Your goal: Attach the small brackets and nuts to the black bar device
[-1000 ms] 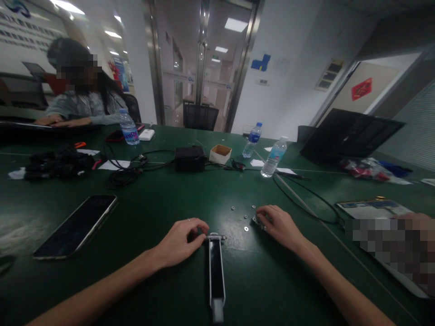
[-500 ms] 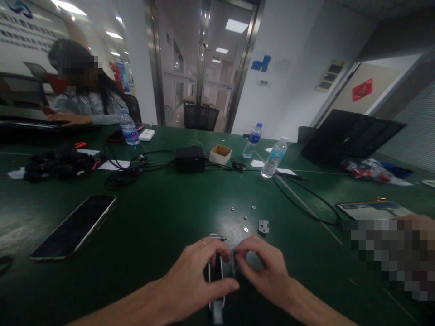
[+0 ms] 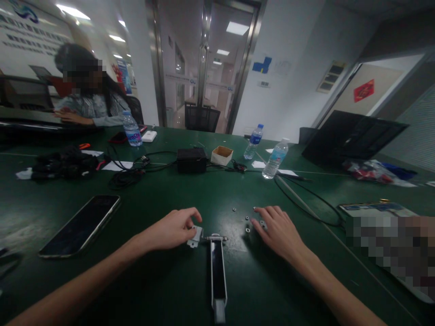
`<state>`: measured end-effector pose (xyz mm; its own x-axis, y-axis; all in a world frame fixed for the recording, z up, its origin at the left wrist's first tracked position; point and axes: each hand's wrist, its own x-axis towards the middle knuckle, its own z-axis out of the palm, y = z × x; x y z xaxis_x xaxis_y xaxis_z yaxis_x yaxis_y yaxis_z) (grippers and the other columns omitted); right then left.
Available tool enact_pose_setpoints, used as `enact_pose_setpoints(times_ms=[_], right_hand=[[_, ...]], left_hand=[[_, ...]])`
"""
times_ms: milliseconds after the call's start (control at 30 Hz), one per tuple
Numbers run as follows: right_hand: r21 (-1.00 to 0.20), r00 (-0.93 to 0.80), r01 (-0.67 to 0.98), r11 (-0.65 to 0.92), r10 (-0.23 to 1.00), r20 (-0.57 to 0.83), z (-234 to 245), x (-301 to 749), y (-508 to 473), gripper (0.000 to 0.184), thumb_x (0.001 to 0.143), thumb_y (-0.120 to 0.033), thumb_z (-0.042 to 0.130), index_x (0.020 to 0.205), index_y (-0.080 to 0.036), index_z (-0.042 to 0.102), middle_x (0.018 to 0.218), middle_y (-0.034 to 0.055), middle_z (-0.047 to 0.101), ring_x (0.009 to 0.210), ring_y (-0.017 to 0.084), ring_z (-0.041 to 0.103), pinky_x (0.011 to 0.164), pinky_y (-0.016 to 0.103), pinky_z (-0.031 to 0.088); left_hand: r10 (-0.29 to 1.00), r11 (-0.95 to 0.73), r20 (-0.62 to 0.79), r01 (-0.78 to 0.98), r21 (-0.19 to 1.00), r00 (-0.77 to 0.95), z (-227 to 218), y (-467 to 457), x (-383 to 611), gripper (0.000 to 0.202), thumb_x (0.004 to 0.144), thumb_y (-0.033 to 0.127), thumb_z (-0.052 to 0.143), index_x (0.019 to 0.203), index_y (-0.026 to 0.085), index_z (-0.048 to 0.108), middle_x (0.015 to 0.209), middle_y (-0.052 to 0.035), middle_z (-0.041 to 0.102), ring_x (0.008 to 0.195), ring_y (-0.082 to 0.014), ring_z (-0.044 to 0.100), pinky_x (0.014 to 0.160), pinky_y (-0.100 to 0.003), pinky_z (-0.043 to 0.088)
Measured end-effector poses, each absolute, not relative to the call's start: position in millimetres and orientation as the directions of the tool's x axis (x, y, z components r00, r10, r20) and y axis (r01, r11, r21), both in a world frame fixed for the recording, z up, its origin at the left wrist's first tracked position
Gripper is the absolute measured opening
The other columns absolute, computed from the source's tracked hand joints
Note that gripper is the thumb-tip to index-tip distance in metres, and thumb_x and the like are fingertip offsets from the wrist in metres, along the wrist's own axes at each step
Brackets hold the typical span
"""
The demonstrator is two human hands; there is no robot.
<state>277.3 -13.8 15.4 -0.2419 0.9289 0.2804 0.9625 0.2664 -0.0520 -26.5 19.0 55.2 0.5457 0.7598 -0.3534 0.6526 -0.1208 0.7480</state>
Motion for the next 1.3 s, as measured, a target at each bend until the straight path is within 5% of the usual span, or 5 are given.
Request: enact_pose_setpoints(times_ms=[167,367,767,1033,1300], right_hand=[[0.041,-0.092,0.995,0.092,0.996,0.010,17,282,-12,0.039,0.093,-0.044,0.038,0.105,-0.015,0.062,0.100,0.0137,0.060,0.095,0.029,0.056,0.081,0.043,0.044],[-0.070,-0.018,0.998,0.009,0.990,-0.139,19,284,-13,0.031,0.091,-0.034,0.041,0.110,-0.015,0.056,0.104,0.0140,0.058,0.094,0.026,0.057,0.075,0.036,0.044],[-0.502,-0.174,0.835,0.224,0.974,0.146,14,274,-18,0.018,0.088,-0.029,0.049,0.103,-0.019,0.051,0.075,0.0005,0.054,0.064,0.015,0.053,0.058,0.029,0.044],[-0.865,-0.246,0.499,0.060,0.966,-0.075,2,250,-33,0.026,0.085,-0.040,0.058,0.096,-0.018,0.049,0.079,-0.0008,0.056,0.056,0.009,0.056,0.046,0.020,0.044],[-0.928,-0.316,0.370,-0.052,0.932,-0.178,8,243,-32,0.033,0.079,-0.040,0.064,0.100,-0.015,0.056,0.070,-0.0021,0.056,0.060,0.010,0.057,0.057,0.025,0.048]], left_hand=[[0.667,-0.020,-0.516,0.706,0.708,0.537,45,26,-34,0.032,0.083,0.025,0.048,0.113,0.014,0.050,0.080,-0.0034,0.064,0.063,-0.0156,0.061,0.055,-0.025,0.046],[0.649,0.054,-0.521,0.650,0.758,0.554,36,27,-33,0.028,0.084,0.027,0.050,0.109,0.015,0.051,0.083,-0.0042,0.065,0.067,-0.0152,0.061,0.059,-0.025,0.048],[0.684,0.004,-0.440,0.600,0.800,0.582,35,22,-24,0.019,0.085,0.023,0.050,0.101,0.015,0.052,0.080,-0.0021,0.064,0.067,-0.0140,0.061,0.059,-0.025,0.048],[0.692,0.005,-0.419,0.576,0.817,0.588,29,23,-24,0.023,0.082,0.027,0.051,0.101,0.014,0.051,0.080,-0.0030,0.063,0.066,-0.0150,0.060,0.059,-0.026,0.048],[0.708,-0.013,-0.386,0.558,0.830,0.591,21,24,-22,0.026,0.081,0.029,0.052,0.101,0.013,0.051,0.078,-0.0026,0.062,0.064,-0.0151,0.059,0.057,-0.026,0.046]])
